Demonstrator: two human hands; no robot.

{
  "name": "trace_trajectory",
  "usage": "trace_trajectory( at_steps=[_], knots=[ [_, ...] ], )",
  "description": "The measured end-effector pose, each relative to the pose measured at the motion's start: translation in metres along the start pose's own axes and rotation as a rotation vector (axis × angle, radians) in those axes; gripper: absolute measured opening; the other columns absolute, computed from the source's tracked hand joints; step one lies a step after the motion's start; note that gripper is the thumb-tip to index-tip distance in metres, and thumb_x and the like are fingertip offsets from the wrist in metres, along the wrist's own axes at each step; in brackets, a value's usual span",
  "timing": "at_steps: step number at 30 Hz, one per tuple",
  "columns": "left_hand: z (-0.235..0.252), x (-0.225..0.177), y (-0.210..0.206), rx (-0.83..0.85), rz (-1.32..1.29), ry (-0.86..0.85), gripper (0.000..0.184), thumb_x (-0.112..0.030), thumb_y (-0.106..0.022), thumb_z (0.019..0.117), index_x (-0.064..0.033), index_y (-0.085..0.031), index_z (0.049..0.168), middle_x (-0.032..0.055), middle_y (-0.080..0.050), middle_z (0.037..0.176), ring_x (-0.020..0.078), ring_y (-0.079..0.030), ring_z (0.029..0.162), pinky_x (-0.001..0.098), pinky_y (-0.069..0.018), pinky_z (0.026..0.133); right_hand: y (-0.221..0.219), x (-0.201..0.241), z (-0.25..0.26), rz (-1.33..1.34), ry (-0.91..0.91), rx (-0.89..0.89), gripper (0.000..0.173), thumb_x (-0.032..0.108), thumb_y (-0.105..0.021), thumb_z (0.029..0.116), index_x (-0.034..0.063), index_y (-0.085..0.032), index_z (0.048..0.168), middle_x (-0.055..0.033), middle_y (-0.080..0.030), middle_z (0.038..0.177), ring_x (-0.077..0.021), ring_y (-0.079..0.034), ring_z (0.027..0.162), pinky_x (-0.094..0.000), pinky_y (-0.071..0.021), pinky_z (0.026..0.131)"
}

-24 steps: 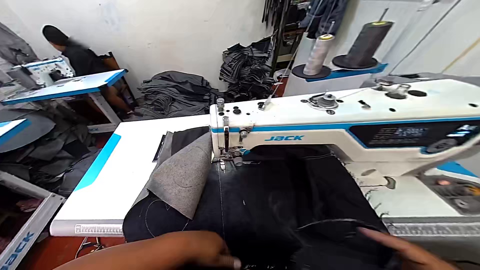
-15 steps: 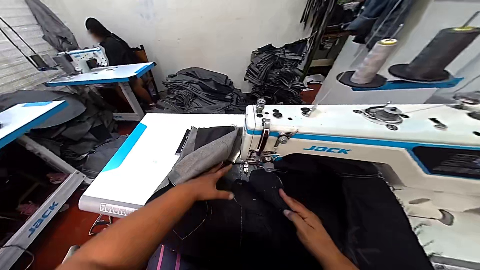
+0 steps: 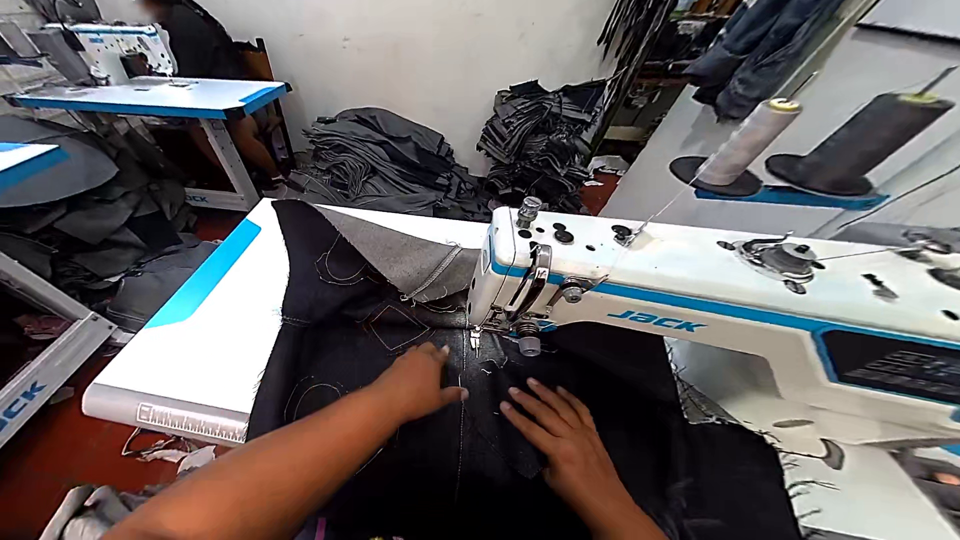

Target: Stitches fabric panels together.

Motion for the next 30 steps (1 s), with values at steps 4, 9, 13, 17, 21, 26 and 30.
trace_trajectory(
  at_steps=[4, 9, 13, 17, 21, 26, 30],
  knots=[
    [0.008, -0.006, -0.020, -0.003, -0.059, -0.029, 0.071, -0.044, -0.065, 0.0994, -0.0048, -0.044, 0.154, 0.0185, -0.062, 0.136, 0.0352, -0.055, 0.130, 0.0542, -0.0411, 0.111, -0.016, -0.004, 0.006, 0.172, -0.092, 0.039, 0.042, 0.008, -0.053, 0.0829, 0.0102, -0.078, 0.117, -0.0073, -0.072, 0.129, -0.0403, -0.062, 0.127, -0.0632, -0.0484, 0.102],
    [0.015, -0.008, -0.020, -0.040, -0.008, 0.074, 0.058, -0.046, -0.071, 0.0949, -0.0049, -0.060, 0.135, 0.0158, -0.063, 0.130, 0.0333, -0.055, 0.128, 0.0522, -0.0433, 0.108, -0.003, 0.003, 0.009, 0.157, -0.191, -0.123, 0.040, 0.023, -0.048, 0.0954, 0.0048, -0.078, 0.116, -0.0107, -0.074, 0.124, -0.0420, -0.062, 0.126, -0.0602, -0.0460, 0.105],
    [0.017, -0.016, -0.022, 0.040, 0.048, 0.085, 0.045, -0.039, -0.069, 0.0982, -0.0012, -0.066, 0.123, 0.0191, -0.061, 0.128, 0.0363, -0.055, 0.127, 0.0525, -0.0457, 0.106, -0.017, 0.011, -0.008, 0.103, -0.131, 0.070, 0.053, -0.007, -0.057, 0.0713, 0.0020, -0.075, 0.120, -0.0117, -0.072, 0.129, -0.0410, -0.065, 0.124, -0.0651, -0.0477, 0.103],
    [0.005, -0.022, -0.021, 0.053, -0.016, 0.058, 0.034, -0.024, -0.056, 0.1061, 0.0035, -0.063, 0.125, 0.0226, -0.063, 0.126, 0.0369, -0.059, 0.123, 0.0514, -0.0453, 0.107, -0.007, 0.007, -0.013, 0.098, -0.116, 0.071, 0.052, -0.006, -0.051, 0.0738, 0.0068, -0.078, 0.116, -0.0089, -0.074, 0.124, -0.0379, -0.068, 0.120, -0.0650, -0.0474, 0.102],
    [0.012, 0.025, 0.006, -0.138, -0.338, 0.131, 0.046, -0.018, -0.071, 0.0973, 0.0025, -0.056, 0.135, 0.0229, -0.070, 0.100, 0.0357, -0.070, 0.092, 0.0543, -0.0553, 0.089, -0.016, 0.022, 0.005, 0.054, 0.032, 0.021, 0.042, 0.000, -0.049, 0.0881, 0.0141, -0.078, 0.115, -0.0045, -0.074, 0.126, -0.0347, -0.066, 0.124, -0.0652, -0.0459, 0.104],
    [0.015, 0.051, 0.014, -0.293, -0.291, 0.181, 0.046, -0.023, -0.079, 0.0912, -0.0029, -0.061, 0.129, 0.0118, -0.073, 0.096, 0.0268, -0.070, 0.090, 0.0492, -0.0557, 0.089, -0.035, 0.031, 0.011, 0.112, 0.074, 0.075, 0.038, 0.000, -0.049, 0.0899, 0.0096, -0.080, 0.110, -0.0050, -0.075, 0.124, -0.0330, -0.067, 0.124, -0.0556, -0.0496, 0.107],
    [0.010, 0.047, 0.010, -0.271, -0.245, 0.160, 0.038, -0.026, -0.070, 0.0986, -0.0034, -0.062, 0.128, 0.0127, -0.072, 0.103, 0.0261, -0.069, 0.097, 0.0464, -0.0536, 0.093, -0.035, 0.030, 0.009, 0.203, 0.043, 0.179, 0.038, -0.005, -0.052, 0.0906, 0.0058, -0.078, 0.116, -0.0089, -0.073, 0.129, -0.0355, -0.065, 0.126, -0.0565, -0.0490, 0.107]
  ],
)
Point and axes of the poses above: each hand's wrist, its own z-axis towards the middle knuckle, its own y-axis out of the back of the hand, x = y × z, the point moved 9 cm from there along z, towards the middle knuckle
